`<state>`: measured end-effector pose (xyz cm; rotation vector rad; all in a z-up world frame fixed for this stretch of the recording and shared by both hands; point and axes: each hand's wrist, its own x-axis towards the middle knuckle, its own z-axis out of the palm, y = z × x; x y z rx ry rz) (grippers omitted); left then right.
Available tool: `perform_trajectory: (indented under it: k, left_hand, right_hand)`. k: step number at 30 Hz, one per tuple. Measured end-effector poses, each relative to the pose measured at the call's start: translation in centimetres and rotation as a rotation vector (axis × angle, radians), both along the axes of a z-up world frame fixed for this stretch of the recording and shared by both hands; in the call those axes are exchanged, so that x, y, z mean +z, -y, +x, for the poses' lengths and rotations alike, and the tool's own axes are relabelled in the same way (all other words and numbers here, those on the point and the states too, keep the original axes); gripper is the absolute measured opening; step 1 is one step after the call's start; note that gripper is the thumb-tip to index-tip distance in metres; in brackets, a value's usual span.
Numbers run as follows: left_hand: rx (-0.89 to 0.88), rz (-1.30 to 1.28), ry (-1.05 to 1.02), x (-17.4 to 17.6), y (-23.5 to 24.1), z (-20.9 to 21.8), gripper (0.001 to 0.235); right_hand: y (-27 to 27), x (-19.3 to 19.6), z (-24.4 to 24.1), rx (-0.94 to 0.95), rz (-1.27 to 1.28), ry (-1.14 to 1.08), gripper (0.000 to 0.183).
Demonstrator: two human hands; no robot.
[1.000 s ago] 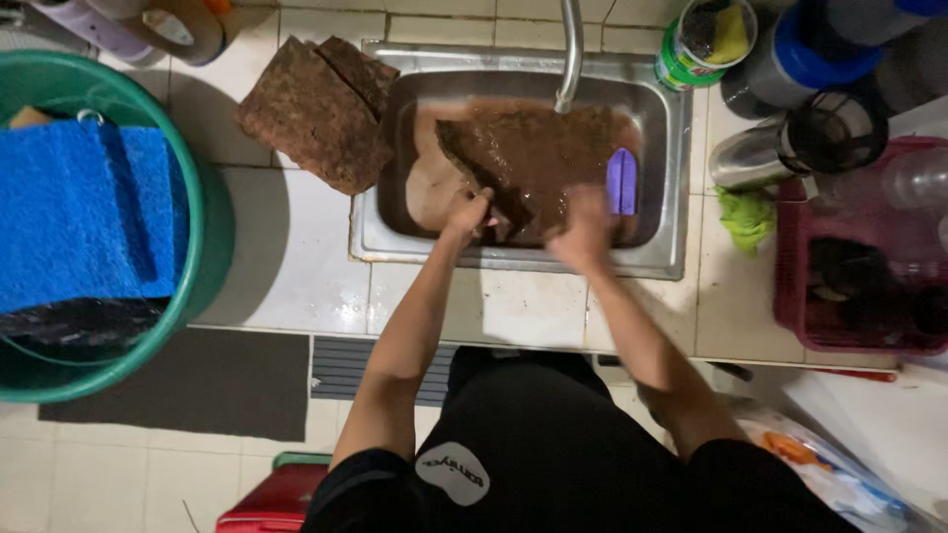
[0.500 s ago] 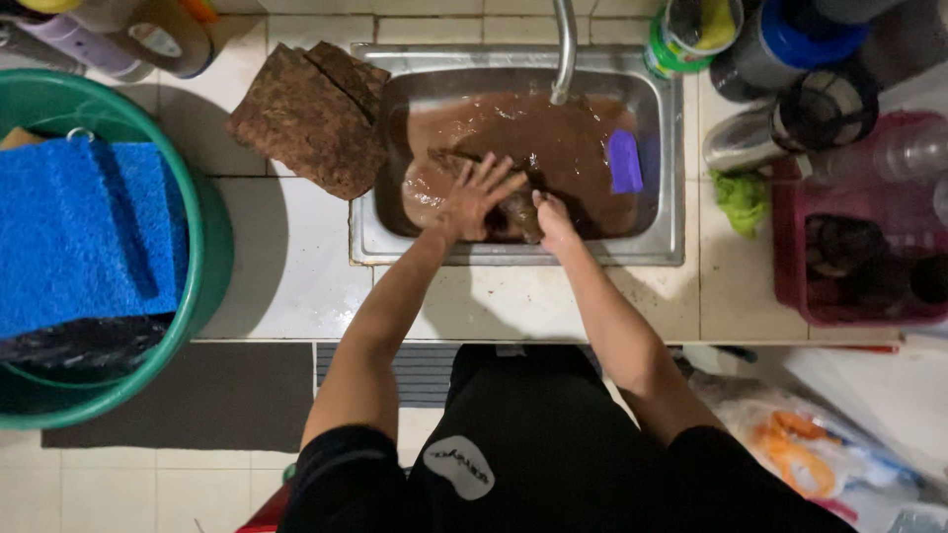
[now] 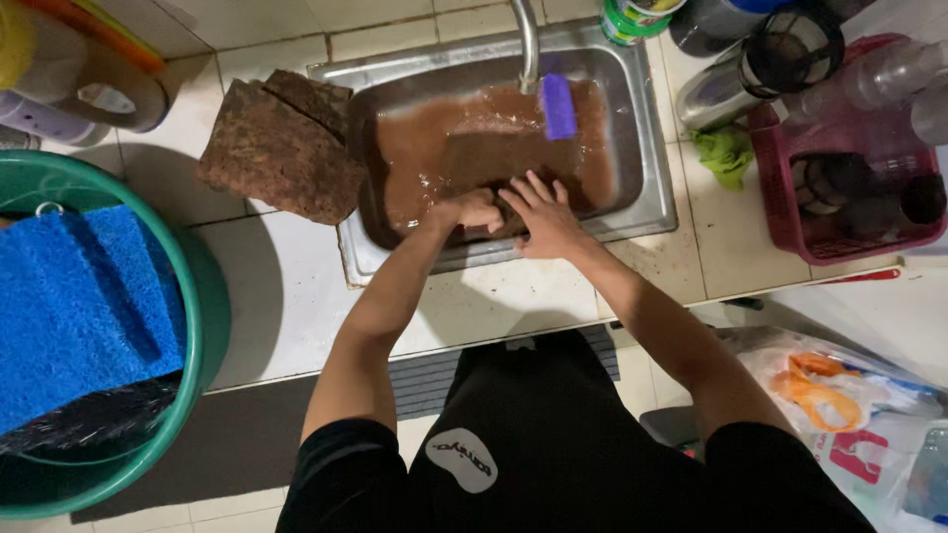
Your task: The person is washing brown textured mats in a kitchen sink. They use a purple brush and their hands to scrub the mats under running water, removing dirt and sediment.
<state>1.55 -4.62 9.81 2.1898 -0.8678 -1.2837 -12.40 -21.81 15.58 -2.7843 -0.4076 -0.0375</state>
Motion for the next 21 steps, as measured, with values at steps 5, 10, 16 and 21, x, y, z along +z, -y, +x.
perform_trajectory:
  k: [5,10,16,21]
  left_hand:
    - [-0.071,0.057,-0.004,2.4,0.3,-1.1,0.043]
    - [-0.137,0.134,-0.007,3.0,0.6,-1.0,0.052]
    - [0.141,0.095,0.021,4.1,-5.0,-3.5,0.087]
    - [0.22,0.084,0.169,5.9,-6.7,-5.0,0.093]
  right_hand:
    - [1.4,0.9,1.0,0.072,0.006,-0.145,0.066]
    - [4.6,-1.5,4.0,0.147,0.204,-0.397,0.051]
    - [7.7,-5.6,4.1,0.177,0.249,-0.608,0.062]
    - [10.3,-8.1,5.4,0.128,0.251,-0.85,0.077]
